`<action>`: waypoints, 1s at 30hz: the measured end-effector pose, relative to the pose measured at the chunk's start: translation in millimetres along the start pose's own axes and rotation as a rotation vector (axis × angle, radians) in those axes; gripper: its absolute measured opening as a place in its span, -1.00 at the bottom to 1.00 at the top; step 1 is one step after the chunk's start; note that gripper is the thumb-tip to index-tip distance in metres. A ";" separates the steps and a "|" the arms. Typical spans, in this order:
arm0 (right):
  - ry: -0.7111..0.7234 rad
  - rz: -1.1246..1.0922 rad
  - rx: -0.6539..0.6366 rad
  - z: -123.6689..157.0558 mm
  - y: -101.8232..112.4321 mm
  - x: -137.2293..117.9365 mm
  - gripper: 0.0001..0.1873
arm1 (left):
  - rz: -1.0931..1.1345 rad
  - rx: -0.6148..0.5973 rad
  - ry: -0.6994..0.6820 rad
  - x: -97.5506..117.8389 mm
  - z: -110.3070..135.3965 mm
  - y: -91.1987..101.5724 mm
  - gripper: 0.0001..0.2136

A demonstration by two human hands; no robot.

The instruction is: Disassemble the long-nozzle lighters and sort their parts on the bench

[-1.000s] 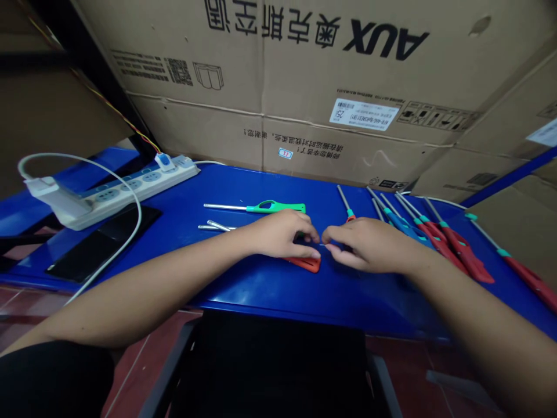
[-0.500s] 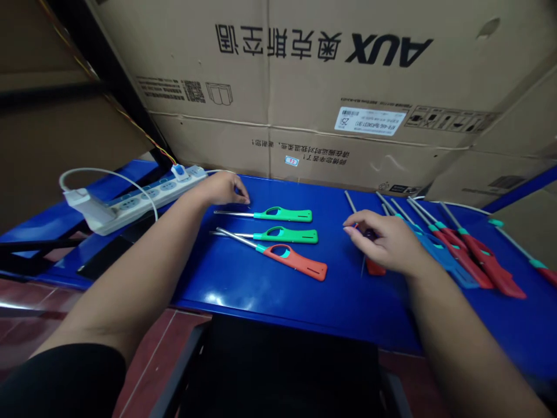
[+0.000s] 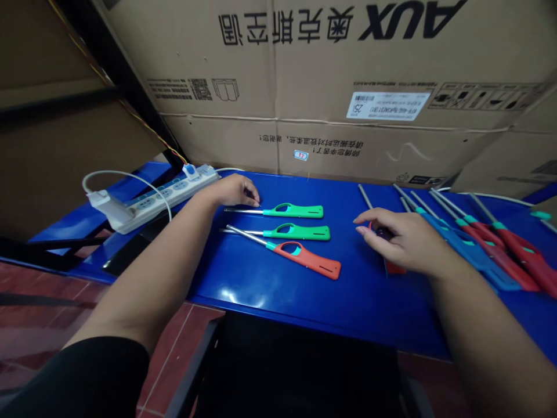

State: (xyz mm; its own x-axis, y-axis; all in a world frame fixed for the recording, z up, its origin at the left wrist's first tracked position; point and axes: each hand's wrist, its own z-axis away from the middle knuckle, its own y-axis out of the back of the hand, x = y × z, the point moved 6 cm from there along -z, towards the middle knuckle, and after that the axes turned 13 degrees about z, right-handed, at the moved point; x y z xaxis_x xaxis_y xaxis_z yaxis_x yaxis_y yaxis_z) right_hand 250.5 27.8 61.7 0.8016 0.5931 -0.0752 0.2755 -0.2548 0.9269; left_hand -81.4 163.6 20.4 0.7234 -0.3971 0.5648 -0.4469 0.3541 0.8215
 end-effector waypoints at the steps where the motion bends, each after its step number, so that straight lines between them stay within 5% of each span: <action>1: 0.005 0.002 -0.005 0.0 -0.2 -0.5 -0.75 | -0.004 0.000 0.004 0.5 0.1 -0.5 -0.70; 19: 0.019 -0.004 0.051 -0.3 0.9 -0.2 -0.82 | 0.000 0.040 0.063 1.6 -1.4 0.1 -0.77; 22: -0.075 -0.021 0.210 -4.2 18.0 4.5 -0.84 | 0.045 0.134 -0.045 28.2 -3.7 -3.9 -0.72; 25: -0.120 -0.060 0.348 -20.8 40.5 3.5 -0.66 | 0.191 0.271 -0.173 70.7 -13.1 -23.1 -0.65; 30: -0.028 0.068 0.399 -72.6 45.4 -9.4 -0.56 | 0.156 0.145 -0.141 114.0 -38.1 -79.8 -0.58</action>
State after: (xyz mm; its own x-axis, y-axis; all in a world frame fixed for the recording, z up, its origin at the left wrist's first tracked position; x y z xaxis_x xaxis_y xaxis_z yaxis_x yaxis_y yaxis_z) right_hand 216.9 66.1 131.2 0.8380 0.5447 -0.0337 0.4011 -0.5729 0.7148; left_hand 56.7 122.3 16.2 0.5634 -0.4653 0.6827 -0.6258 0.2991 0.7203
